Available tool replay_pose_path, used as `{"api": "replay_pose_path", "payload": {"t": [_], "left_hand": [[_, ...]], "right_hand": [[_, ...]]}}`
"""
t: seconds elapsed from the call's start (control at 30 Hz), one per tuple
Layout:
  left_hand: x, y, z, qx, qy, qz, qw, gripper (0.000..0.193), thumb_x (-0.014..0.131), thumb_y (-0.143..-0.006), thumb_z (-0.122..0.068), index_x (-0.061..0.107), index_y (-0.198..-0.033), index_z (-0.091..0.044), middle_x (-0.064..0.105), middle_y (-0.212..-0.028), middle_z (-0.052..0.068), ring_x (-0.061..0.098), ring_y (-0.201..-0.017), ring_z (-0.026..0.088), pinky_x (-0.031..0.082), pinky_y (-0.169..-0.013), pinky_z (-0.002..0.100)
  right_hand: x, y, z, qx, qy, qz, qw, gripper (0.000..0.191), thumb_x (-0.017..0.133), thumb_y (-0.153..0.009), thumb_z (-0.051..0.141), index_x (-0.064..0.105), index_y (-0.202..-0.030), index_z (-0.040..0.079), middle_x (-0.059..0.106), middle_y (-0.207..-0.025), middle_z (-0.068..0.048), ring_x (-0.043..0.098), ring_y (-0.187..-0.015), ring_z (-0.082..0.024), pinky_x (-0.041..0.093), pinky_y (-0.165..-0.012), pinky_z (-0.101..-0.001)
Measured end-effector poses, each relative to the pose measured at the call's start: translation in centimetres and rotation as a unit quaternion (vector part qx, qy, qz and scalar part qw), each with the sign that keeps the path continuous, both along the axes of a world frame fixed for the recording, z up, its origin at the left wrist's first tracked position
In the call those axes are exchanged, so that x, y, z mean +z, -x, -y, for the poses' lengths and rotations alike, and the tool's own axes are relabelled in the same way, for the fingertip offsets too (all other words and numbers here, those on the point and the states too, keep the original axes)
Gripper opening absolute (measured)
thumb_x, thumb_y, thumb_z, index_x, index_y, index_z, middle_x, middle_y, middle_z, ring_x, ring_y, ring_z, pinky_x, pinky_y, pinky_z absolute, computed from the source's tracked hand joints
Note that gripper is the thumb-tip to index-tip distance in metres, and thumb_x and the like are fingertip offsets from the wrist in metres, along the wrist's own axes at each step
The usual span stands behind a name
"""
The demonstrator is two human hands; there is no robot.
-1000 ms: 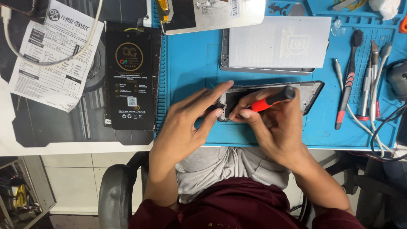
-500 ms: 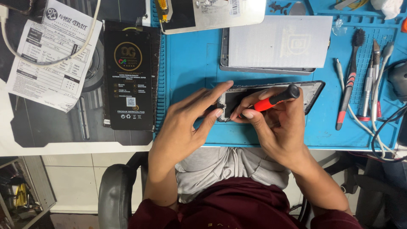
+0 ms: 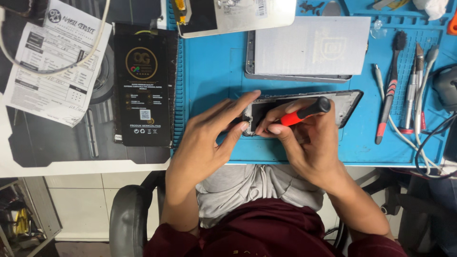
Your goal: The person works on a disassembled smartphone frame on a blue repair mat, using a red-handled screwdriver and a pry tool to scrape and pry old adhesive and screen residue from the frame edges. They rotate the frame repeatedly to work around its perimeter and occasionally reach across the desk for tools.
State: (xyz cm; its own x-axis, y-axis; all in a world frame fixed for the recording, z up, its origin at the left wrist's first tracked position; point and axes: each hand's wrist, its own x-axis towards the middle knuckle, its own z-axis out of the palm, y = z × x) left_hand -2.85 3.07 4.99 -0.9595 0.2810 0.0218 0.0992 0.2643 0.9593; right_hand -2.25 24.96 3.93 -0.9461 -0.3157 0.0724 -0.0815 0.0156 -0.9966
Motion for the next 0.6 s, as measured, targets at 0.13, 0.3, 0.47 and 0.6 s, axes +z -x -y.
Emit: {"api": "replay_pose_path", "payload": {"t": [0.13, 0.3, 0.47, 0.6], "left_hand": [[0.05, -0.01, 0.09, 0.0, 0.015, -0.017, 1.0, 0.05, 0.068, -0.101, -0.004, 0.056, -0.148, -0.014, 0.072, -0.117, 0.015, 0.072, -0.091, 0.023, 0.059, -0.083, 0.035], [0.0, 0.08, -0.01, 0.002, 0.011, -0.02, 1.0, 0.051, 0.069, -0.1, -0.004, 0.056, -0.148, -0.014, 0.071, -0.118, 0.015, 0.073, -0.094, 0.023, 0.06, -0.085, 0.034], [0.11, 0.01, 0.06, 0.0, 0.008, -0.009, 1.0, 0.051, 0.069, -0.1, -0.003, 0.056, -0.148, -0.014, 0.071, -0.116, 0.015, 0.073, -0.092, 0.023, 0.06, -0.083, 0.035], [0.14, -0.02, 0.02, 0.006, 0.009, -0.006, 1.0, 0.051, 0.069, -0.099, -0.003, 0.056, -0.148, -0.014, 0.072, -0.116, 0.014, 0.072, -0.089, 0.021, 0.061, -0.082, 0.033]], "right_hand": [[0.04, 0.12, -0.27, -0.002, 0.015, 0.013, 1.0, 0.033, 0.055, -0.109, -0.007, 0.033, -0.13, 0.005, 0.062, -0.113, -0.018, 0.072, -0.097, -0.024, 0.066, -0.09, -0.0373], [-0.25, 0.0, -0.1, -0.003, 0.025, 0.004, 1.0, 0.032, 0.055, -0.108, -0.007, 0.034, -0.129, 0.005, 0.062, -0.114, -0.018, 0.072, -0.096, -0.024, 0.067, -0.093, -0.0405], [-0.23, -0.08, -0.36, -0.007, 0.014, 0.013, 1.0, 0.032, 0.054, -0.108, -0.008, 0.034, -0.129, 0.005, 0.061, -0.114, -0.018, 0.071, -0.099, -0.025, 0.066, -0.094, -0.0408], [-0.21, -0.2, -0.25, -0.008, 0.021, 0.012, 1.0, 0.032, 0.054, -0.106, -0.009, 0.034, -0.127, 0.004, 0.06, -0.116, -0.02, 0.072, -0.103, -0.027, 0.066, -0.094, -0.0417]]}}
